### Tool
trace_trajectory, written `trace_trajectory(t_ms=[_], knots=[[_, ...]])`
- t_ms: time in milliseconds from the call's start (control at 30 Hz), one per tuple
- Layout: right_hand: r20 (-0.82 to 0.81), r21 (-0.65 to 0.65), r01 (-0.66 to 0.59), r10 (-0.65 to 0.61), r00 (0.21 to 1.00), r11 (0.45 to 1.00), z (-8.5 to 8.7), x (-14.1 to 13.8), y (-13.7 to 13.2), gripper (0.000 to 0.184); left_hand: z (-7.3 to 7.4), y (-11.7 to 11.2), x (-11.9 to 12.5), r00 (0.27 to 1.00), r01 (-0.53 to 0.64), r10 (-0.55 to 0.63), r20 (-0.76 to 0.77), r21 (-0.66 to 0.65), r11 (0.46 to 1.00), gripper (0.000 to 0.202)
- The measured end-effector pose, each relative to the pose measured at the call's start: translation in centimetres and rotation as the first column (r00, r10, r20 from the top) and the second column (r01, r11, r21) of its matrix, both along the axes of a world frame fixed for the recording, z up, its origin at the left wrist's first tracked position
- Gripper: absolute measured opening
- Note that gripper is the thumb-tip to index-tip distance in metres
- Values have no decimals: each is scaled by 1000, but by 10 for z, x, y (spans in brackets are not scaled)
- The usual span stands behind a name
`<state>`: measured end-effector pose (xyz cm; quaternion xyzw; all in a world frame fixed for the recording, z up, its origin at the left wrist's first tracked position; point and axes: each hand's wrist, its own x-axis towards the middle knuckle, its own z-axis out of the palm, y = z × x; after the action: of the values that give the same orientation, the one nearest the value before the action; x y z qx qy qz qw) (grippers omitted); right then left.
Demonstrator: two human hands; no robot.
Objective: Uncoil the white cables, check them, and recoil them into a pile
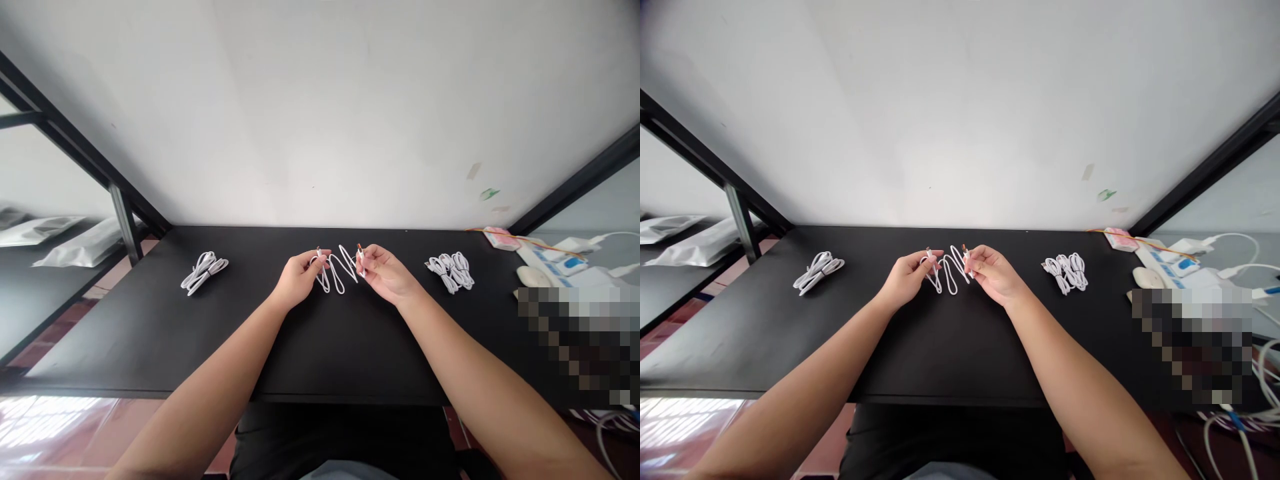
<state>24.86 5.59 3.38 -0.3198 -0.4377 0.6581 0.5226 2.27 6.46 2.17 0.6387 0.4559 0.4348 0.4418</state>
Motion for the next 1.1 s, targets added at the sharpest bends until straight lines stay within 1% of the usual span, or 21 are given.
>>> trace_trajectory(t_ms=[100,200,300,433,567,633,733,833,900,967,1100], knots=[[-4,4,39,-39,999,999,-1,-1,1,37,1,-1,0,999,32,-32,34,-9,999,52],[-9,2,98,-98,995,995,-1,-3,2,34,3,-2,1,994,67,-66,88,-7,998,52],[25,-13,119,-119,993,993,0,-5,2,39,4,-3,2,989,75,-73,132,-12,997,45],[92,-41,85,-81,992,996,1,-7,0,36,7,-4,2,992,64,-60,115,-27,998,42],[144,-113,2,14,989,994,0,-7,-1,37,8,-4,2,994,55,-52,101,-36,998,44],[128,-136,-20,37,991,990,1,-7,-1,39,7,-3,2,994,51,-47,103,-45,998,46],[47,-154,-29,36,998,988,3,-8,-1,44,6,-2,2,994,36,-30,107,-58,998,47],[-9,-166,10,-11,1000,986,4,-9,0,39,5,-1,2,994,27,-21,108,-62,998,47],[-6,-150,55,-56,998,987,3,-10,1,35,4,-1,2,995,23,-17,103,-53,998,47],[27,-103,89,-87,996,991,0,-11,1,35,4,-1,2,995,28,-24,96,-40,999,48],[154,6,125,-124,980,992,-5,-11,2,36,3,0,2,992,82,-80,96,-23,996,48]])
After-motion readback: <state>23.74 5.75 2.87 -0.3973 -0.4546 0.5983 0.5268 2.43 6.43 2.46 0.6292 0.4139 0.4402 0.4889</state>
